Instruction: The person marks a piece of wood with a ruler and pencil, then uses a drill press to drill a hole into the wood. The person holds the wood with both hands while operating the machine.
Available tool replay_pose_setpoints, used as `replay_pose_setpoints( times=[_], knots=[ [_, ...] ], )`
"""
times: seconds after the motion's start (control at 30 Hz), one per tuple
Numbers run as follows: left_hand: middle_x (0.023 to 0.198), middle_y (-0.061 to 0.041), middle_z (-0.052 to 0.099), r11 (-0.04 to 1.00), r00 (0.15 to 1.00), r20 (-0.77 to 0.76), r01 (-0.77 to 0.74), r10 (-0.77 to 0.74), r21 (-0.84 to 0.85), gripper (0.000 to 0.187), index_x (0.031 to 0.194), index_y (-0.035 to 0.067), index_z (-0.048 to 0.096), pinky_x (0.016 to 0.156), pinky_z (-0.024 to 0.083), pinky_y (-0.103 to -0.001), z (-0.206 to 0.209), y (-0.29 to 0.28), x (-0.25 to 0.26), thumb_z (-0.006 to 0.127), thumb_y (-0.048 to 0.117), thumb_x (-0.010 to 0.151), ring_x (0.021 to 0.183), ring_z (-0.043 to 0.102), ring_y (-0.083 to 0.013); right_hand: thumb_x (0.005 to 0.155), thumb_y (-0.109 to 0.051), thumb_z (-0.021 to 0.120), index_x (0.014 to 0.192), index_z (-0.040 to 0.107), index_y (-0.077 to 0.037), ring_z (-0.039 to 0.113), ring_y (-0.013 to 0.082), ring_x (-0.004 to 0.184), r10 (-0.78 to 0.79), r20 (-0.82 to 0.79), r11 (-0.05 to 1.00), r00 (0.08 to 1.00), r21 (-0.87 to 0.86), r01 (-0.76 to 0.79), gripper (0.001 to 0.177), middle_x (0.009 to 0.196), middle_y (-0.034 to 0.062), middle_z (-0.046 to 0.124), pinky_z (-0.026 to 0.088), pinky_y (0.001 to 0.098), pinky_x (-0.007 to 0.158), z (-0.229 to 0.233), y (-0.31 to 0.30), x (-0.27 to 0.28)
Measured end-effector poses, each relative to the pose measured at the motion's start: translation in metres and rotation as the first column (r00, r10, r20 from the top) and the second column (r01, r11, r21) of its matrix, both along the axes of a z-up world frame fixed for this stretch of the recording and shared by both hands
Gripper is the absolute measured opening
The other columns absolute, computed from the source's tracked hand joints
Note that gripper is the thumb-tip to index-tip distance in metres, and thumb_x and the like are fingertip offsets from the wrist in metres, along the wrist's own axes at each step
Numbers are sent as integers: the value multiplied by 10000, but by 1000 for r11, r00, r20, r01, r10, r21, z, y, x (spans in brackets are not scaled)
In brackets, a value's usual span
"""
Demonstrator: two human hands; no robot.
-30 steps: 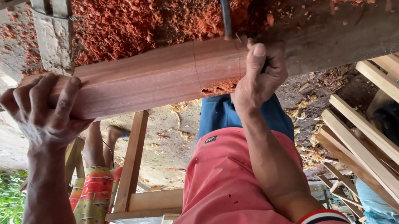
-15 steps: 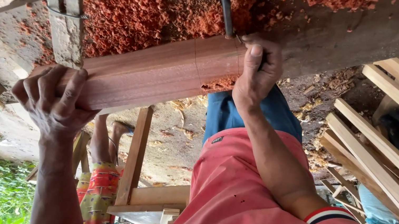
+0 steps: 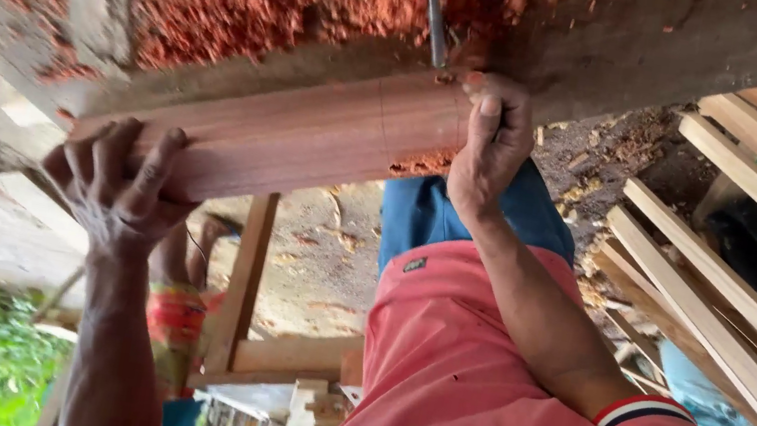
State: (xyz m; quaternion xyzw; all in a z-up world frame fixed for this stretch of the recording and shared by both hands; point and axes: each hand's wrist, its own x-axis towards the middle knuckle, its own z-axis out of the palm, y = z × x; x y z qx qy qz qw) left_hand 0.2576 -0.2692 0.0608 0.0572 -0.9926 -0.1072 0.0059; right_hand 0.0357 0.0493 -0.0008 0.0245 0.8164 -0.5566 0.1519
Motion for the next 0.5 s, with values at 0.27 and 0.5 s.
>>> replay_pose_setpoints(
  times=[0.27,0.5],
  knots=[
    [1184,-161,726,997,997,-31,-73,73,12,276,1286,170,769,854,419,-526,2,23,0,653,270,1056,1013,669,-373,1101,-447,560,1024,668,-78,655,154,899,-39,-25,998,999,-42,37,392,971,67,721,527,307,844,-5,1,-7],
    [1231,-179,724,997,997,-17,-79,79,13,439,1476,221,654,884,431,-552,-9,24,4,694,445,1100,1015,650,-366,1052,-457,673,1018,665,-113,349,42,579,-73,68,988,995,-131,81,346,901,-5,689,268,242,532,-3,-3,-19]
  ],
)
